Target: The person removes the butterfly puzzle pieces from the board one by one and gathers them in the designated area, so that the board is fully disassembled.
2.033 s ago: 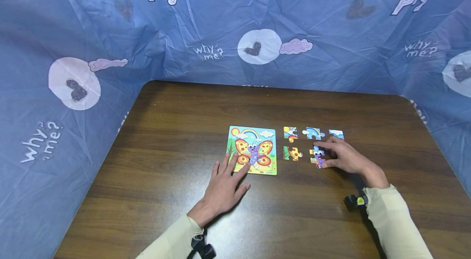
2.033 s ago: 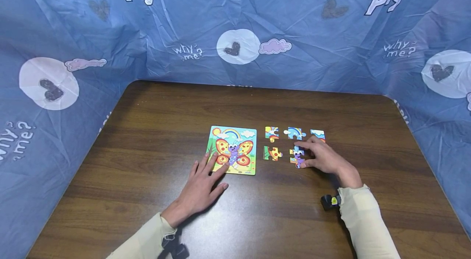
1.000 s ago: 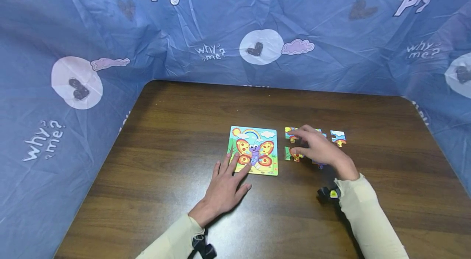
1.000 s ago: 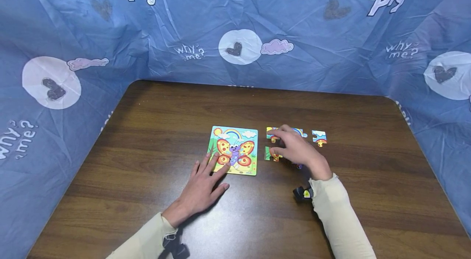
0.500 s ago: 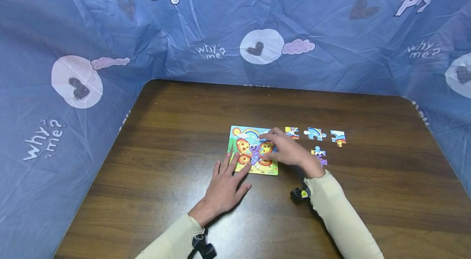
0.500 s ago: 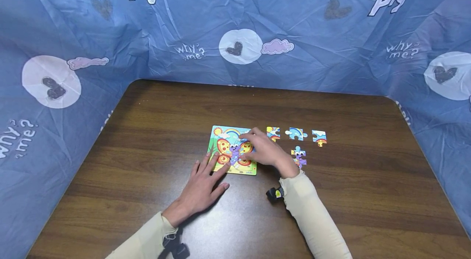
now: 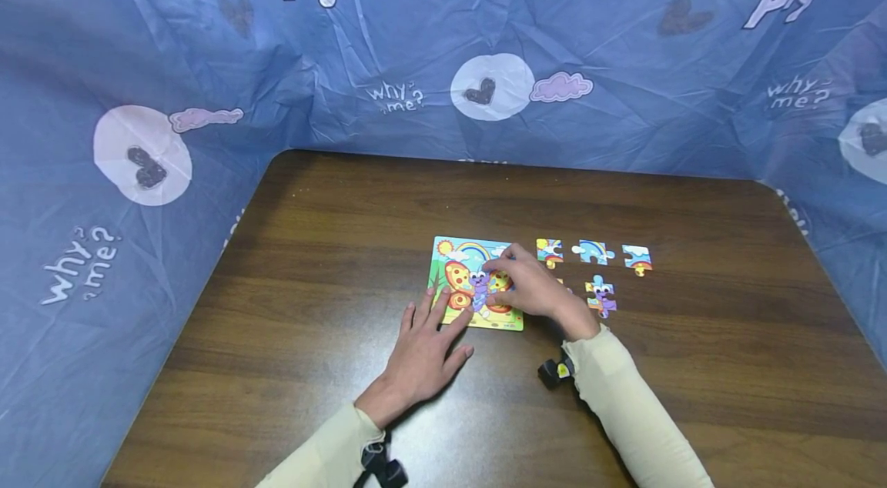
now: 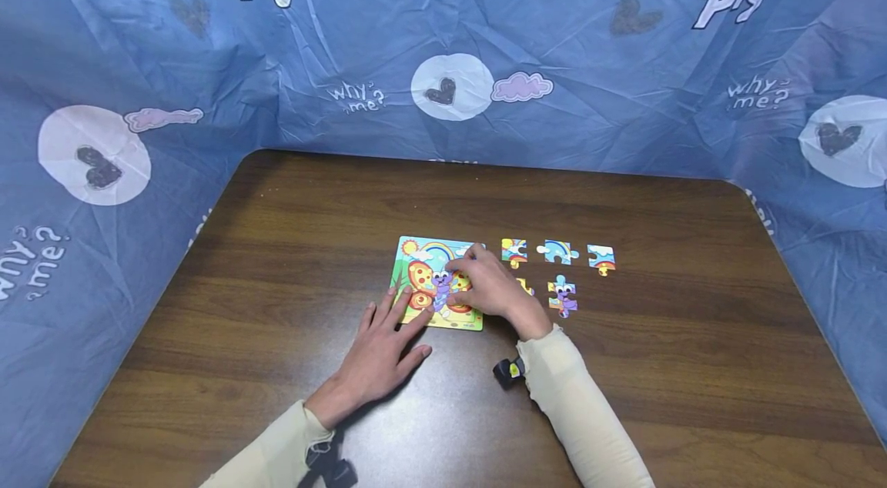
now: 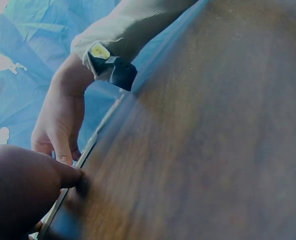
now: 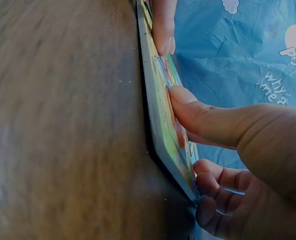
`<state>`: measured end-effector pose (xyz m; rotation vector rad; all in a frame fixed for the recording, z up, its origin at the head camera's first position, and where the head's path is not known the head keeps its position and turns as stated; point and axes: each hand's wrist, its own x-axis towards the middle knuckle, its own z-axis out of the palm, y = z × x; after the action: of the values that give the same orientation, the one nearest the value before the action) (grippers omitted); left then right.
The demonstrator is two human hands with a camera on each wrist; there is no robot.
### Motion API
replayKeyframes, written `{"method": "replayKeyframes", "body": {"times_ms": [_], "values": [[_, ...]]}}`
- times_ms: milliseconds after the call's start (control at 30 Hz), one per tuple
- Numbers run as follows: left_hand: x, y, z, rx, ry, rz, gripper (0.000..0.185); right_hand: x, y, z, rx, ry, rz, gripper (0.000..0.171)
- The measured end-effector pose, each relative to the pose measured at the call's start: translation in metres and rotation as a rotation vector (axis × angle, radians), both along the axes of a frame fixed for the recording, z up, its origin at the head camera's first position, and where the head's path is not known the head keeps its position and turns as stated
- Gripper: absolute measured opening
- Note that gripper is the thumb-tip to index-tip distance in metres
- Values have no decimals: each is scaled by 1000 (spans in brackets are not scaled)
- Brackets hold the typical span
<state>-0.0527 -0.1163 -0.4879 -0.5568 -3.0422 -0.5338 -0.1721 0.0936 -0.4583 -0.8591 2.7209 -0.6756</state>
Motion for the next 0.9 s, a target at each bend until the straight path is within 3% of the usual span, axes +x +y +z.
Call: {"method": "replayKeyframes", "body": {"times_ms": [467, 733, 900], "values": [[0, 0, -1, 6, 11, -2, 56, -2, 0, -1, -14, 15, 41, 37], [0, 0, -1, 0, 7, -2, 56, -3, 0, -3, 20, 37, 117, 49], [-1, 0, -2, 9, 11, -5, 57, -3, 1, -5, -3, 34, 111, 39]]}}
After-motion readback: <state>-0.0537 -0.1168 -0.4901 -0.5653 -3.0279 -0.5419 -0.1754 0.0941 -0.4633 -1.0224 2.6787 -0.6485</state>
